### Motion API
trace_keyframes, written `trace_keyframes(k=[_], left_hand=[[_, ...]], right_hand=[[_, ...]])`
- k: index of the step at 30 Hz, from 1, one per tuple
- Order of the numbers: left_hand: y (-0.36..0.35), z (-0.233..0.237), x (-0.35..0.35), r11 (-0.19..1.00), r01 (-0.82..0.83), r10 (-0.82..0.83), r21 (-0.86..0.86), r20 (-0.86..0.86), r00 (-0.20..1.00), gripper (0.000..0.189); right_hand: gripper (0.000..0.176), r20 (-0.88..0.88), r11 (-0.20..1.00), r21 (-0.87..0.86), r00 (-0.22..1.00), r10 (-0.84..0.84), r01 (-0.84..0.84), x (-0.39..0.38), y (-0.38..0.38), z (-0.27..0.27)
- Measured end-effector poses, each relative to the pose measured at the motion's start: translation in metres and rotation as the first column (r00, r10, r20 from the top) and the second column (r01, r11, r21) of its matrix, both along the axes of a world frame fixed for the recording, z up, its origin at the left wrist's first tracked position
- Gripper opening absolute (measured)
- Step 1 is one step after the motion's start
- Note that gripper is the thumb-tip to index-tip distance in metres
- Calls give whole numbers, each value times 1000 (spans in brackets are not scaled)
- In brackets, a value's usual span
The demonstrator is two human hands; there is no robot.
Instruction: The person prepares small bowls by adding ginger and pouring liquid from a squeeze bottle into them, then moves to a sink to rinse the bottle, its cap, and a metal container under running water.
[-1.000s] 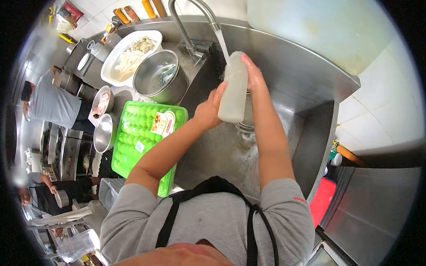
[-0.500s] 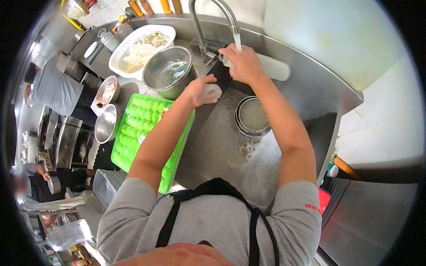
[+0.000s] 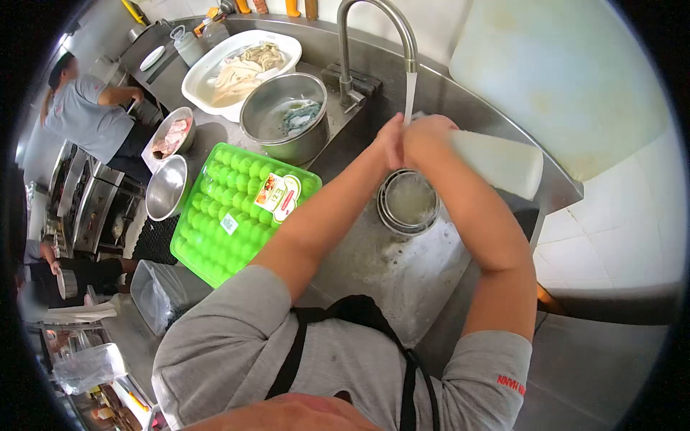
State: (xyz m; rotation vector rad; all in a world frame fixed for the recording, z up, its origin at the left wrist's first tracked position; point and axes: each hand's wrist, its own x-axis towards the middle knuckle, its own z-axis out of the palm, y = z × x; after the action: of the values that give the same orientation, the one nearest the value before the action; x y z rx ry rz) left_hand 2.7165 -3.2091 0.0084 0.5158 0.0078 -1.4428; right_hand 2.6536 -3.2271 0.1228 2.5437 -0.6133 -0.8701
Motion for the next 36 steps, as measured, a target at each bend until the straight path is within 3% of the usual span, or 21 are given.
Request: trace_keyframes(k=[1, 3, 4, 5, 7, 9, 10, 12, 13, 15, 17, 18, 21, 23, 25, 26, 29, 31, 33, 34, 36], left_hand=[[-1, 7, 1, 994, -20, -7, 111, 240, 971, 42], [-7, 17, 8, 946, -140, -93, 293, 658, 747, 37], [-19, 11, 22, 931, -148, -177, 333, 768, 615, 30], [-21, 15, 25, 925, -273, -139, 264, 904, 404, 28], [-22, 31, 24, 892, -449, -98, 49, 991, -86, 23], [-6, 73, 9, 866, -484, -296, 124, 908, -297, 24], [4, 84, 5, 847, -506, -391, 160, 832, -392, 24], [13, 75, 21, 832, -548, -125, -92, 930, -346, 20], [17, 71, 32, 795, -567, 22, -215, 945, -328, 19], [28, 65, 58, 750, -646, 212, -142, 977, 31, 17], [49, 52, 78, 766, -629, 264, -133, 957, 119, 18], [57, 49, 80, 776, -629, 187, -45, 969, 163, 19], [73, 40, 70, 781, -591, -47, 201, 963, 266, 21], [77, 40, 63, 780, -535, -193, 325, 938, 287, 24], [74, 24, 52, 803, -426, -223, 417, 873, 434, 41], [74, 17, 46, 803, -357, -262, 477, 821, 508, 46], [75, -5, 26, 806, -38, -457, 591, 662, 595, 71], [78, -7, 10, 880, -9, -299, 476, 567, 768, 78], [74, -17, 4, 967, -47, -82, 252, 477, 875, 77], [63, -28, 13, 987, -107, 32, 117, 514, 857, 70], [57, -9, 14, 969, -226, 113, 102, 629, 769, 66]], right_hand=[[47, 85, 996, 83, 996, -13, 6, -5, -5, -1], [58, 251, 970, 244, 966, -55, -8, -19, -16, -8], [62, 474, 938, 340, 873, -115, -61, -22, -24, -23], [66, 658, 898, 419, 727, -197, -136, -22, -33, -51], [71, 837, 810, 506, 395, -378, -295, -19, -32, -88], [73, 834, 727, 522, 90, -544, -445, -11, -20, -109], [73, 848, 739, 499, 79, -524, -452, -5, -23, -121], [72, 869, 761, 457, 48, -493, -461, 15, -34, -135], [71, 811, 719, 537, 34, -585, -442, 21, -39, -128], [68, 668, 613, 680, -4, -744, -402, 22, -48, -98], [61, 482, 495, 571, -220, -848, -656, 18, -33, -62], [58, 356, 441, 476, -293, -888, -761, 17, -28, -55], [50, 675, 588, 630, -16, -738, -507, 27, -38, -64], [52, 698, 633, 509, -151, -700, -584, 31, -45, -53], [53, 582, 611, 459, -301, -755, -645, 31, -48, -45], [56, 648, 636, 450, -260, -716, -627, 31, -53, -57], [49, 323, 448, 667, -311, -894, -595, 20, -47, -59], [40, -100, 234, 535, -336, -937, -812, 13, -62, -76], [34, -409, 30, 360, -187, -893, -933, 6, -70, -106], [32, -498, -84, 285, -72, -864, -955, 1, -70, -123], [33, -591, -250, 190, 93, -802, -950, -8, -65, -144]])
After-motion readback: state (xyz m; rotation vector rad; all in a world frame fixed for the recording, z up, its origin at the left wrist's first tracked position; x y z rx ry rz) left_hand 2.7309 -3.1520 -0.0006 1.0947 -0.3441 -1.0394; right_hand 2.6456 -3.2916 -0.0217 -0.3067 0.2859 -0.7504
